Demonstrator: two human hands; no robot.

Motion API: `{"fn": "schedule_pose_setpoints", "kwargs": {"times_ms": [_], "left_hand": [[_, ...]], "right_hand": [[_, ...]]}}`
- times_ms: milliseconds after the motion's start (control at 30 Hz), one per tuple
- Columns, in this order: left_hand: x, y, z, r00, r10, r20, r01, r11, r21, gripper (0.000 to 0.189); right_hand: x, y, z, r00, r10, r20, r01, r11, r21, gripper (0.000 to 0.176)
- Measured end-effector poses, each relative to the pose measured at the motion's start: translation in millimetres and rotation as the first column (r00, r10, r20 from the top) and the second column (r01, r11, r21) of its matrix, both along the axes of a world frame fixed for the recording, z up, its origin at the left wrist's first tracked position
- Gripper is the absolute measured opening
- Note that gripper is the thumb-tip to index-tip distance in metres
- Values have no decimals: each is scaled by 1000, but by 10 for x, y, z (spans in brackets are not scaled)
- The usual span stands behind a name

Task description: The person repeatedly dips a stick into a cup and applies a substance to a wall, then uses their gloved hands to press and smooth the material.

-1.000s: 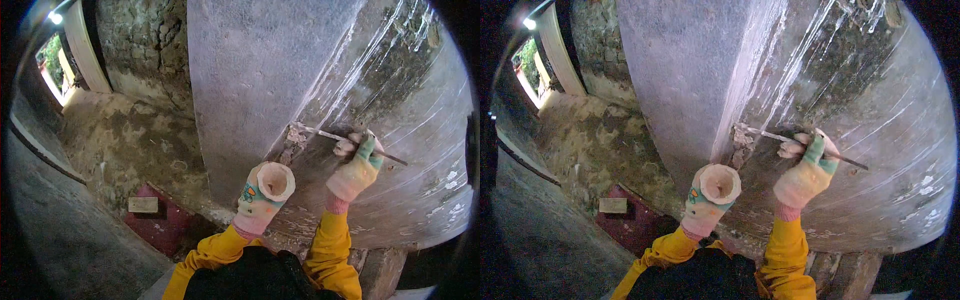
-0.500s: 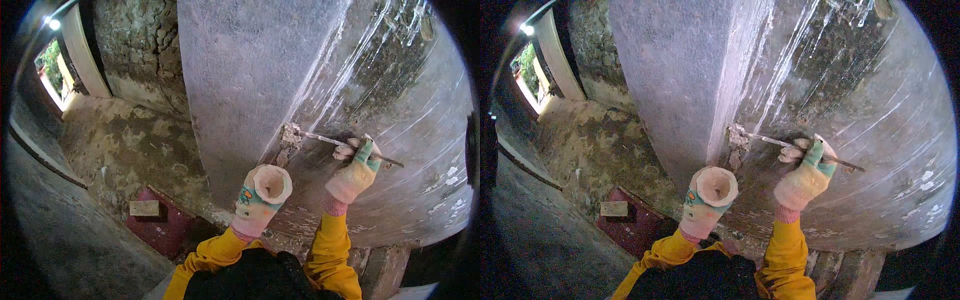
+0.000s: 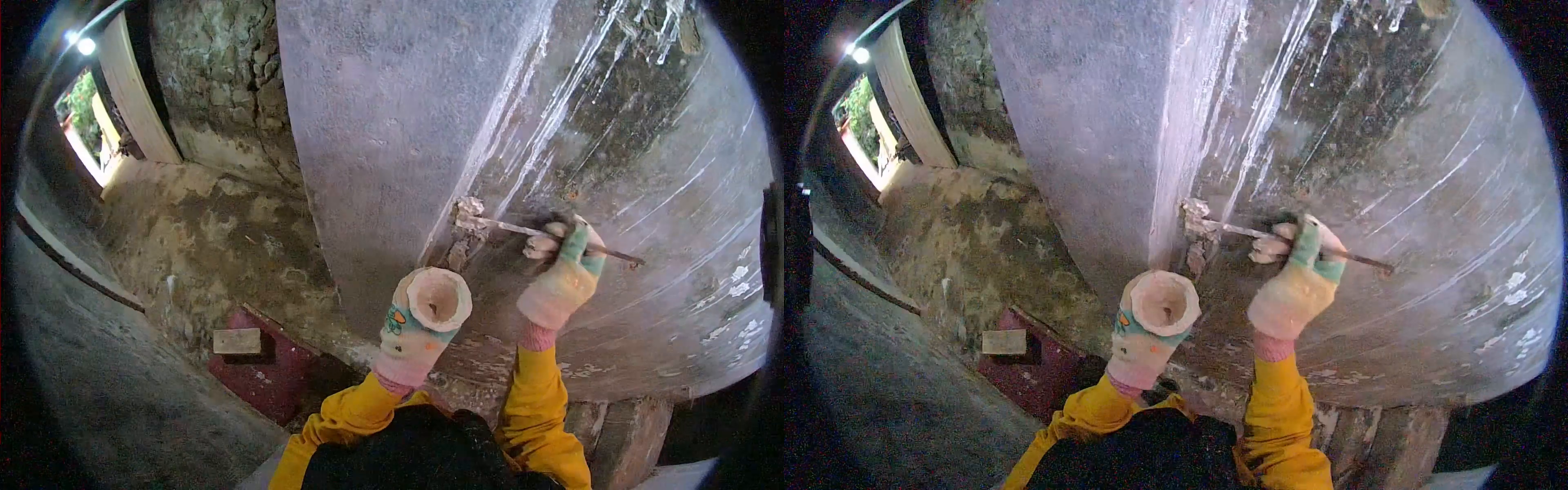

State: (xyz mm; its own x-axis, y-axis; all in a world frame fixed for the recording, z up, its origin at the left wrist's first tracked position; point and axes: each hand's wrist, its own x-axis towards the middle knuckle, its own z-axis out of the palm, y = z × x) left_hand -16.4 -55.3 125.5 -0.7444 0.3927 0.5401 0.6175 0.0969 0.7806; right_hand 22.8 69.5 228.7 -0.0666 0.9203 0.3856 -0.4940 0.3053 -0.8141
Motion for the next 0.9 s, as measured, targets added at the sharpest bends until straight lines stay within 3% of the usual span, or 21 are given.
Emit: {"fn": "schedule_pose_setpoints", "kwargs": {"times_ms": [67, 167, 233, 267, 333, 433, 567, 667, 733, 767, 833, 900], "left_hand": [[-1, 0, 17, 1000, -3, 31, 2, 1000, 30, 48], [-13, 1, 19, 995, 9, -100, -17, 997, -81, 47], [46, 17, 52, 988, -45, 146, 19, 985, 170, 44], [51, 17, 80, 988, -48, 144, 23, 985, 170, 44], [31, 6, 130, 998, 54, -31, -54, 998, -12, 43], [7, 16, 32, 997, 56, -51, -57, 998, -7, 43], [28, 2, 73, 1000, 16, -13, -16, 1000, 22, 43], [39, -9, 94, 999, 11, -48, -15, 996, -88, 46], [82, 8, 89, 984, -34, 175, 6, 987, 161, 51], [84, 7, 68, 984, -36, 176, 7, 987, 159, 51], [57, 9, 24, 999, 20, 24, -20, 1000, -15, 54], [58, 14, 41, 997, -11, 78, 9, 1000, 20, 55]], "right_hand": [[-17, 23, -44, 998, 54, 32, -55, 998, 26, 15], [6, -16, -18, 999, 38, 26, -39, 999, 12, 14], [10, -22, -41, 999, 34, 11, -34, 999, -12, 14], [-22, -1, -78, 999, 48, 17, -48, 999, 16, 14], [-30, 7, -94, 998, 66, 20, -67, 997, 43, 14], [25, -6, -71, 999, 42, 32, -42, 999, 13, 16], [-18, 10, -119, 998, 32, 58, -34, 999, 24, 17], [19, 29, -148, 996, 66, 63, -69, 996, 55, 16], [47, 13, -125, 999, 51, 0, -51, 999, -4, 14], [34, 27, -138, 999, 41, 21, -41, 999, 24, 14], [53, 60, -172, 999, 49, 16, -50, 999, 17, 14], [49, 56, -164, 998, 65, 11, -65, 998, 12, 14]]}}
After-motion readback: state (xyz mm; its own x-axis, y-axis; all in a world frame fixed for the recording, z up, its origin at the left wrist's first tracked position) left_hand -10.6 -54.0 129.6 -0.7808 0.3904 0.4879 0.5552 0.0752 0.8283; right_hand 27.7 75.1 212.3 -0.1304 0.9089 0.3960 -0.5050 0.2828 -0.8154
